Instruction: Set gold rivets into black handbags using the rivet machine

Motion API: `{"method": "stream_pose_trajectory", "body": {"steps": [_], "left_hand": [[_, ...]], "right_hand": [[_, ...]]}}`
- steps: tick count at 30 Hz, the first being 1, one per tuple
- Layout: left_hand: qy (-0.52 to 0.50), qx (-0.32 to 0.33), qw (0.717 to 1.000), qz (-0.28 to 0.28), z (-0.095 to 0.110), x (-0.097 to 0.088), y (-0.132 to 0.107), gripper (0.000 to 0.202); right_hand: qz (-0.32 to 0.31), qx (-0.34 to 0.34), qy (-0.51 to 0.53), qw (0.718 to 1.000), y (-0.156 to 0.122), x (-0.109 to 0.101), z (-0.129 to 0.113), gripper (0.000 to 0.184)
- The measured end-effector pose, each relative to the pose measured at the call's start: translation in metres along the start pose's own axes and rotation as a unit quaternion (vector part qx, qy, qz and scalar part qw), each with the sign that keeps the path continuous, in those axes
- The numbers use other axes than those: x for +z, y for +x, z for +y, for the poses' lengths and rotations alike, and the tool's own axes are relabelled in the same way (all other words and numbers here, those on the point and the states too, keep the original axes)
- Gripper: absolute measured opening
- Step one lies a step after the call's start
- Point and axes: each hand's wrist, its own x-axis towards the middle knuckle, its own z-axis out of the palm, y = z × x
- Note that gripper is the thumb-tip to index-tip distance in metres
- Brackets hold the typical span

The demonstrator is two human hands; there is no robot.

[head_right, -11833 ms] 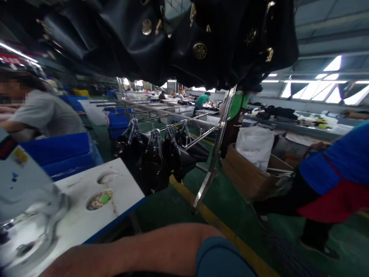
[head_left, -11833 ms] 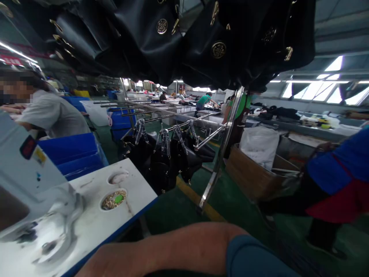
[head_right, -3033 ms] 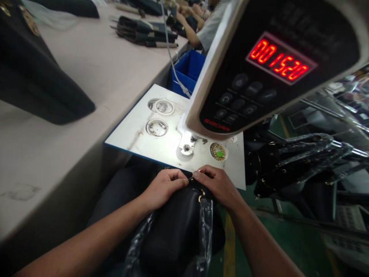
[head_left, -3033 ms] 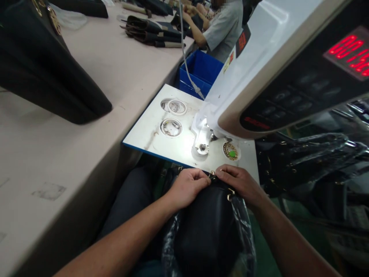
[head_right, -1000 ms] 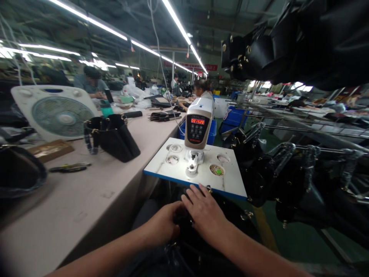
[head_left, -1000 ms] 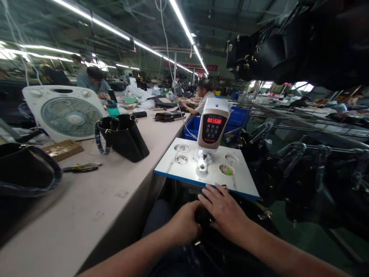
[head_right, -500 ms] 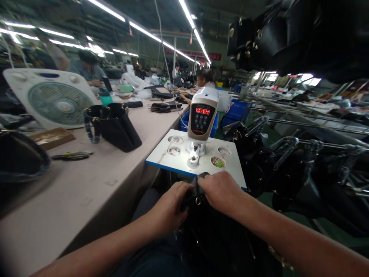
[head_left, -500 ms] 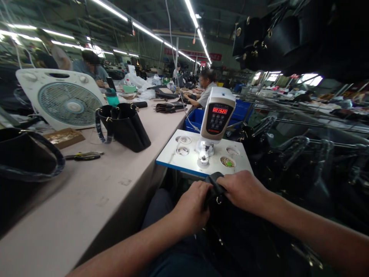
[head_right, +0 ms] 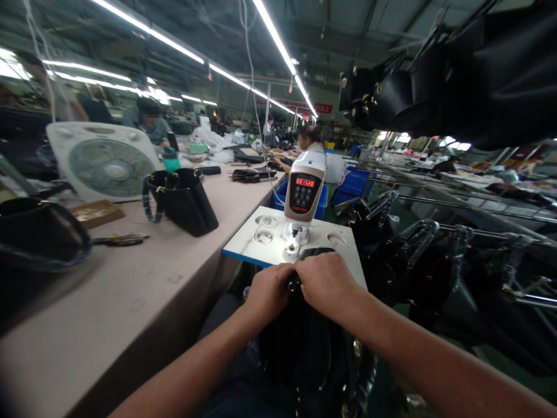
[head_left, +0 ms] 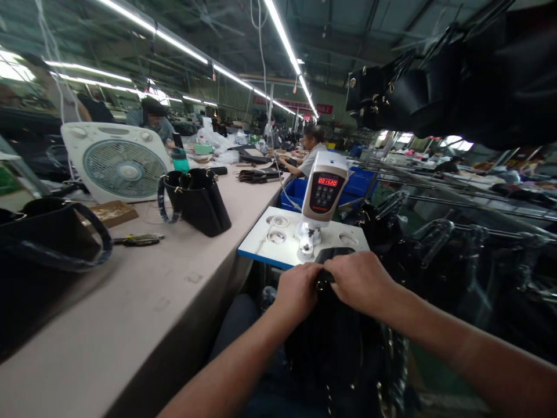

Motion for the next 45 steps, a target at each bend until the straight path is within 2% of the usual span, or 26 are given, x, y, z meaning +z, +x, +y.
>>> {"method": "stream_pose_trajectory", "body": {"steps": [3,6,8,10,12,15,17,18,19,21,24,26,28,30,32,34,35,36,38,39,40,42,43,45], "left_hand": [[0.065,0.016,0.998,-0.014,0.000,-0.015,-0.001,0.039],[0.107,0.032,0.993,-0.031,0.004,-0.023,-0.003,0.036],[0.117,0.043,0.992,-0.036,0.006,-0.023,-0.004,0.034],[0.119,0.049,0.991,-0.032,0.006,-0.022,-0.005,0.031],[0.109,0.048,0.993,-0.025,0.006,-0.022,-0.006,0.030],[0.046,0.019,0.999,-0.019,0.008,-0.030,-0.006,0.036],[-0.042,-0.026,0.998,-0.044,0.012,-0.042,-0.004,0.036],[-0.097,-0.056,0.991,-0.075,0.014,-0.050,-0.003,0.032],[-0.154,-0.085,0.977,-0.117,0.016,-0.057,-0.001,0.028],[-0.259,-0.126,0.933,-0.218,0.017,-0.069,0.001,0.018],[-0.367,-0.144,0.856,-0.335,0.008,-0.067,-0.006,0.006],[-0.407,-0.165,0.815,-0.377,-0.004,-0.051,-0.016,0.010],[-0.427,-0.196,0.789,-0.397,-0.016,-0.032,-0.028,0.015],[-0.434,-0.215,0.774,-0.409,-0.023,-0.018,-0.036,0.019],[-0.436,-0.212,0.770,-0.415,-0.025,-0.013,-0.038,0.024],[-0.433,-0.197,0.781,-0.404,-0.022,-0.014,-0.035,0.029],[-0.421,-0.186,0.803,-0.378,-0.021,-0.016,-0.033,0.033],[-0.394,-0.169,0.838,-0.337,-0.019,-0.017,-0.032,0.036],[-0.296,-0.102,0.923,-0.222,-0.017,-0.017,-0.034,0.044],[-0.234,-0.055,0.958,-0.159,-0.016,-0.017,-0.037,0.050],[-0.173,-0.003,0.979,-0.104,-0.015,-0.016,-0.040,0.057],[-0.084,0.093,0.991,-0.035,-0.013,-0.015,-0.047,0.065],[-0.059,0.129,0.990,-0.020,-0.011,-0.014,-0.050,0.064],[-0.048,0.168,0.984,-0.018,-0.005,-0.014,-0.051,0.050]], "right_hand": [[0.079,-0.003,0.005,0.997,-0.010,0.025,0.006,0.023],[0.149,-0.025,0.047,0.987,-0.017,0.065,0.014,0.045],[0.164,-0.047,0.112,0.979,-0.018,0.088,0.020,0.055],[0.158,-0.059,0.186,0.968,-0.015,0.097,0.024,0.056],[0.129,-0.054,0.257,0.956,-0.010,0.089,0.027,0.050],[0.050,-0.043,0.358,0.931,-0.004,0.056,0.036,0.038],[-0.020,-0.043,0.410,0.911,-0.001,0.032,0.044,0.033],[-0.063,-0.040,0.432,0.899,0.000,0.023,0.049,0.031],[-0.107,-0.035,0.456,0.883,0.001,0.016,0.054,0.029],[-0.192,-0.027,0.514,0.836,0.002,0.013,0.059,0.026],[-0.273,-0.046,0.606,0.746,0.001,0.034,0.056,0.023],[-0.306,-0.059,0.651,0.692,0.000,0.063,0.047,0.023],[-0.326,-0.058,0.692,0.642,-0.001,0.093,0.037,0.025],[-0.335,-0.047,0.724,0.601,-0.001,0.118,0.032,0.030],[-0.331,-0.032,0.747,0.576,0.001,0.133,0.032,0.032],[-0.335,-0.020,0.757,0.561,0.004,0.141,0.037,0.030],[-0.339,-0.015,0.760,0.554,0.006,0.143,0.039,0.029],[-0.343,-0.012,0.763,0.548,0.008,0.144,0.041,0.028],[-0.345,-0.007,0.771,0.536,0.013,0.146,0.043,0.028],[-0.345,-0.007,0.774,0.531,0.015,0.147,0.043,0.027],[-0.345,-0.006,0.777,0.527,0.017,0.148,0.043,0.026],[-0.346,-0.006,0.780,0.521,0.021,0.150,0.040,0.023],[-0.347,-0.005,0.781,0.520,0.023,0.151,0.038,0.022],[-0.344,-0.001,0.783,0.518,0.027,0.154,0.036,0.019]]}}
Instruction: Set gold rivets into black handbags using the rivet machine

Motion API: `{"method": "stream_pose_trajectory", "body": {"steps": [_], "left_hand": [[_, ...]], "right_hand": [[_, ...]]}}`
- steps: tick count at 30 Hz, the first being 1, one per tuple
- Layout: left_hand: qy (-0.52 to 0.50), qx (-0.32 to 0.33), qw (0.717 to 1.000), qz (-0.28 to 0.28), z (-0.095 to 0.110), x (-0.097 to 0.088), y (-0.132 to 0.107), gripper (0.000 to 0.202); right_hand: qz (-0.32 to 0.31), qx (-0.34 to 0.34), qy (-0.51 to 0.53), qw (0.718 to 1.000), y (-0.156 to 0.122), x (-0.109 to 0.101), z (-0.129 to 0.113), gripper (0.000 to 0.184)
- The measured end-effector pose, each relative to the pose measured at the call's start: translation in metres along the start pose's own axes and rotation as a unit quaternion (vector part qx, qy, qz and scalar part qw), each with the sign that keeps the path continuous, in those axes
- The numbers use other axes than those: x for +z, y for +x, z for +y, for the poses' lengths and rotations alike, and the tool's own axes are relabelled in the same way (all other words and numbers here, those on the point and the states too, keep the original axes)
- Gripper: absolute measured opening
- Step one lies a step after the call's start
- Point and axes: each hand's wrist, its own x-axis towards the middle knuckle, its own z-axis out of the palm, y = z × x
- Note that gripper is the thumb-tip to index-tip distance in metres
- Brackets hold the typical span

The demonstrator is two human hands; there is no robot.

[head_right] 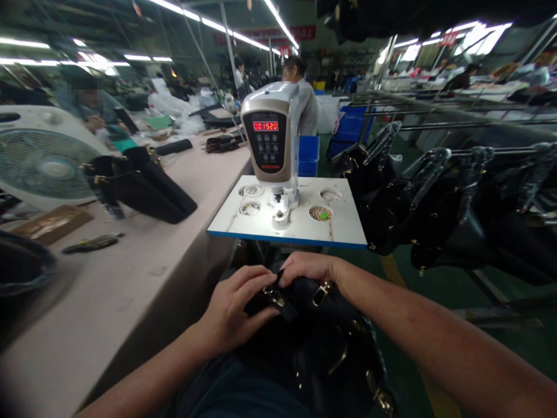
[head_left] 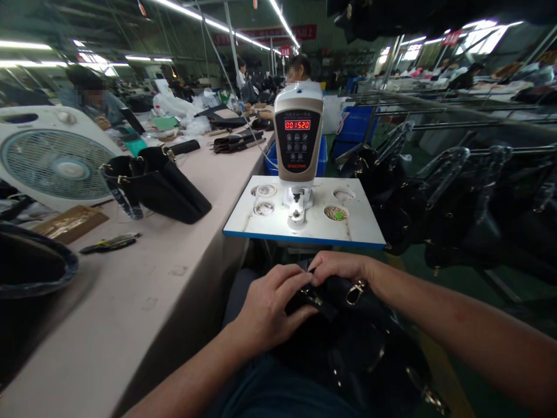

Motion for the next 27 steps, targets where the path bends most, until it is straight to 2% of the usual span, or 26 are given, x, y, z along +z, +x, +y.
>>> {"method": "stream_pose_trajectory", "body": {"steps": [2,3,4,7,9,10,11,12,14,15,16,17,19,20,22,25,27], "left_hand": [[-0.038,-0.020,0.999,0.004,0.003,0.000,0.005,0.027],[-0.064,-0.060,0.996,0.014,0.003,0.000,0.009,0.016],[-0.091,-0.117,0.989,0.025,0.001,0.001,0.014,0.013],[-0.170,-0.310,0.935,0.020,-0.012,0.004,0.025,0.030],[-0.193,-0.384,0.903,0.003,-0.021,0.007,0.027,0.030],[-0.181,-0.394,0.901,0.015,-0.024,0.008,0.026,0.026],[-0.153,-0.381,0.911,0.045,-0.026,0.008,0.024,0.021],[-0.111,-0.340,0.930,0.085,-0.025,0.007,0.021,0.017],[-0.015,-0.185,0.971,0.154,-0.019,0.002,0.014,0.021],[0.026,-0.089,0.983,0.159,-0.015,-0.002,0.011,0.028],[0.058,0.002,0.990,0.132,-0.011,-0.006,0.009,0.034],[0.080,0.074,0.991,0.078,-0.008,-0.011,0.008,0.037],[0.100,0.147,0.982,-0.064,-0.006,-0.020,0.011,0.038],[0.103,0.155,0.974,-0.131,-0.007,-0.024,0.015,0.036],[0.118,0.136,0.959,-0.220,-0.013,-0.031,0.024,0.034],[0.144,0.115,0.941,-0.285,-0.020,-0.041,0.036,0.029],[0.154,0.140,0.925,-0.317,-0.023,-0.045,0.043,0.022]], "right_hand": [[0.006,-0.001,0.001,1.000,0.005,-0.001,0.000,0.018],[0.008,0.001,0.001,1.000,0.007,-0.001,0.000,0.017],[0.010,0.005,0.000,1.000,0.008,-0.002,0.000,0.018],[0.015,0.021,-0.005,1.000,0.013,-0.005,-0.001,0.019],[0.017,0.027,-0.010,0.999,0.016,-0.008,0.000,0.021],[0.017,0.029,-0.012,0.999,0.017,-0.010,0.000,0.021],[0.017,0.030,-0.015,0.999,0.019,-0.011,0.001,0.021],[0.016,0.030,-0.017,0.999,0.022,-0.013,0.001,0.020],[0.012,0.025,-0.024,0.999,0.026,-0.017,0.002,0.019],[0.008,0.021,-0.028,0.999,0.029,-0.019,0.003,0.017],[0.004,0.018,-0.032,0.999,0.031,-0.020,0.003,0.016],[0.001,0.015,-0.036,0.999,0.034,-0.021,0.004,0.015],[-0.006,0.014,-0.045,0.999,0.040,-0.022,0.004,0.013],[-0.009,0.015,-0.050,0.999,0.043,-0.023,0.003,0.013],[-0.015,0.019,-0.062,0.998,0.047,-0.022,0.003,0.014],[-0.025,0.020,-0.093,0.995,0.052,-0.017,0.001,0.017],[-0.031,0.015,-0.122,0.992,0.052,-0.012,-0.001,0.017]]}}
